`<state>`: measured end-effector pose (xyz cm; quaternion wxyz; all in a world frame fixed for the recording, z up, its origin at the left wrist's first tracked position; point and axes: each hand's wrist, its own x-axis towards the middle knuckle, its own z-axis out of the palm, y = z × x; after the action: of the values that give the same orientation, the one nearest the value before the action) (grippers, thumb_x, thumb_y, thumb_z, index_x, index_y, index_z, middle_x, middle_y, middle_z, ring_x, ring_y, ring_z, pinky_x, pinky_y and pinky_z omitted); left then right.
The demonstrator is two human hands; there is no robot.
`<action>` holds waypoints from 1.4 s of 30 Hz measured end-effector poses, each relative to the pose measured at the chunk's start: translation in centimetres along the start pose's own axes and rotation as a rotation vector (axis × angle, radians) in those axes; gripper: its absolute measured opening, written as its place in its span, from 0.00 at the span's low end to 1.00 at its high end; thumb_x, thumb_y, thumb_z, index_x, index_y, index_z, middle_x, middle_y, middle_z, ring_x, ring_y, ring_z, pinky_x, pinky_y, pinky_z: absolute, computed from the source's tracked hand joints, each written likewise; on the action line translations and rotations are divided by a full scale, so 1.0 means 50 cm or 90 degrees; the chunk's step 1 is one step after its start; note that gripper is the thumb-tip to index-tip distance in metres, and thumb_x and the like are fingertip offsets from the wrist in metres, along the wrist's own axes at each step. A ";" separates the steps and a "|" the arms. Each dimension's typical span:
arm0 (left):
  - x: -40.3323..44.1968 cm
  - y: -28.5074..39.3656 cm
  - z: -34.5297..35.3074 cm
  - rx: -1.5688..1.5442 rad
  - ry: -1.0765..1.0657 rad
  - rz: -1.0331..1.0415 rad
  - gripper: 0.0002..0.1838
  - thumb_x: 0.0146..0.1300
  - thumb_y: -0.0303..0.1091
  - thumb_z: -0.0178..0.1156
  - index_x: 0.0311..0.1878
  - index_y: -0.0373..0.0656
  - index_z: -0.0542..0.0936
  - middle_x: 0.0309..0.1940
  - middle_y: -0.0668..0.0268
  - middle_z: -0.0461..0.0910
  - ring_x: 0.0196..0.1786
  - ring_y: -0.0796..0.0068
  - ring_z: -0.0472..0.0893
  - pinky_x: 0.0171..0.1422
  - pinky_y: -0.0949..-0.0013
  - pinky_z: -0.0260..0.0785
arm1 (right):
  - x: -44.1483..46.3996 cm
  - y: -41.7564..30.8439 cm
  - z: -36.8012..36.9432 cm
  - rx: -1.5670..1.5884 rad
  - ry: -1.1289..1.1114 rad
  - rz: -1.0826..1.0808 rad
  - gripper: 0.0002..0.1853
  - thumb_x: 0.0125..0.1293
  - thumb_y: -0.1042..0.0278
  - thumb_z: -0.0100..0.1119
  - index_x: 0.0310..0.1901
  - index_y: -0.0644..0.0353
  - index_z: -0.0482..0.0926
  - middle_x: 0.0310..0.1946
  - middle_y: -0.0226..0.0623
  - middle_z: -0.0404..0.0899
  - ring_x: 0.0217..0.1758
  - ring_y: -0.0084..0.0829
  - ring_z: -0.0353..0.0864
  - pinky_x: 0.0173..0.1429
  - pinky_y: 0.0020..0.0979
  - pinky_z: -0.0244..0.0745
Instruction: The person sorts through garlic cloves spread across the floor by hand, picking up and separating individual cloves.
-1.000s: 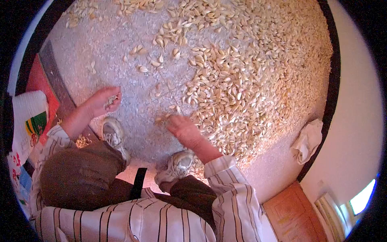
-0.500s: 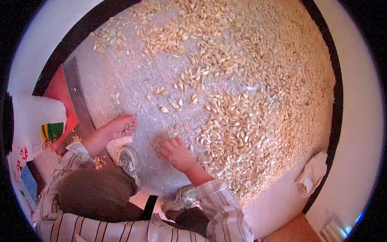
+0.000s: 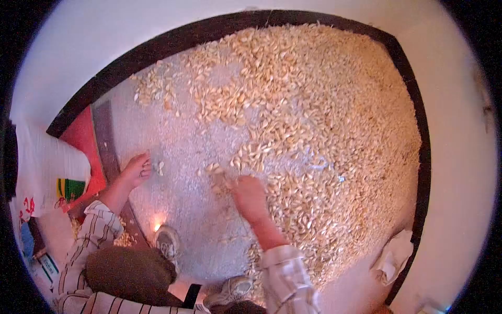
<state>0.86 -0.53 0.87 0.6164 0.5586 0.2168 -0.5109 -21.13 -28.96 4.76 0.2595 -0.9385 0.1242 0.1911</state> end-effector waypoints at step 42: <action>0.192 0.134 0.090 0.279 0.106 0.140 0.17 0.62 0.45 0.49 0.19 0.51 0.63 0.11 0.77 0.58 0.09 0.85 0.56 0.10 0.79 0.46 | 0.308 0.355 -0.275 0.063 0.224 0.304 0.42 0.41 0.37 0.63 0.60 0.40 0.60 0.63 0.49 0.48 0.66 0.53 0.44 0.63 0.53 0.48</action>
<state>9.03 -9.34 -2.77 0.5127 0.7392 0.0892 -0.4276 -9.18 -53.19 1.32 0.2272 -0.8877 0.3935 0.0750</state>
